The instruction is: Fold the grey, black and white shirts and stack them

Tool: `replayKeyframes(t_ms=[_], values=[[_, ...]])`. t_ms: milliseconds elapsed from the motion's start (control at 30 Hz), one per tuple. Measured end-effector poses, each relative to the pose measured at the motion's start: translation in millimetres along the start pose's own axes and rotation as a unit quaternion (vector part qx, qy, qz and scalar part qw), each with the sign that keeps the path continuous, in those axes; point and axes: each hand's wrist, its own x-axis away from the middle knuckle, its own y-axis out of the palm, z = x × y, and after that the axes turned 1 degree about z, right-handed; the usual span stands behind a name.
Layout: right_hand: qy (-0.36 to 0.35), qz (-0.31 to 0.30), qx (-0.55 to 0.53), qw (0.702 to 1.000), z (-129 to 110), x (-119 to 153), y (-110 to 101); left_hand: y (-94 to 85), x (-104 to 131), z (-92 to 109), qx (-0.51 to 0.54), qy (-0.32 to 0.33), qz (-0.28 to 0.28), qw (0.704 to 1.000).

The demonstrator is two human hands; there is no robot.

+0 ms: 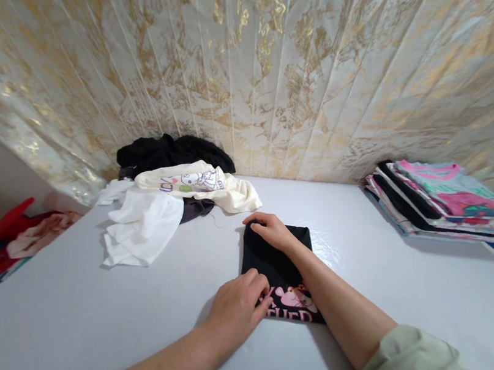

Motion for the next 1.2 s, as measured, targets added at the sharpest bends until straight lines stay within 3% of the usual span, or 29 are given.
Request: replayKeyframes(t_ms=[100, 200, 467, 633, 800, 967, 1200], values=[[-0.016, 0.013, 0.007, 1.000, 3, -2, 1, -1.1, 0, 0, 0.003, -0.002, -0.003, 1.000], [-0.029, 0.044, 0.081, 0.995, 5, -2, 5, -0.8, 0, 0, -0.001, -0.003, -0.009, 1.000], [-0.021, 0.103, 0.298, 0.949, 0, -2, 22, 10.4, 0, -2, -0.022, 0.009, 0.015, 1.000], [0.014, 0.140, 0.303, 0.943, 5, -4, 17, 5.6, 1, 1, -0.029, 0.005, 0.007, 1.000], [-0.011, 0.171, 0.247, 0.954, -2, 2, -5, 0.1, 1, 3, -0.018, -0.002, -0.007, 1.000], [-0.050, 0.102, 0.264, 0.958, -15, 12, -15, -0.5, 2, 3, -0.014, 0.000, -0.003, 1.000], [0.009, 0.075, 0.305, 0.949, -19, 2, 7, -0.2, 1, 3, -0.019, 0.002, 0.005, 1.000]])
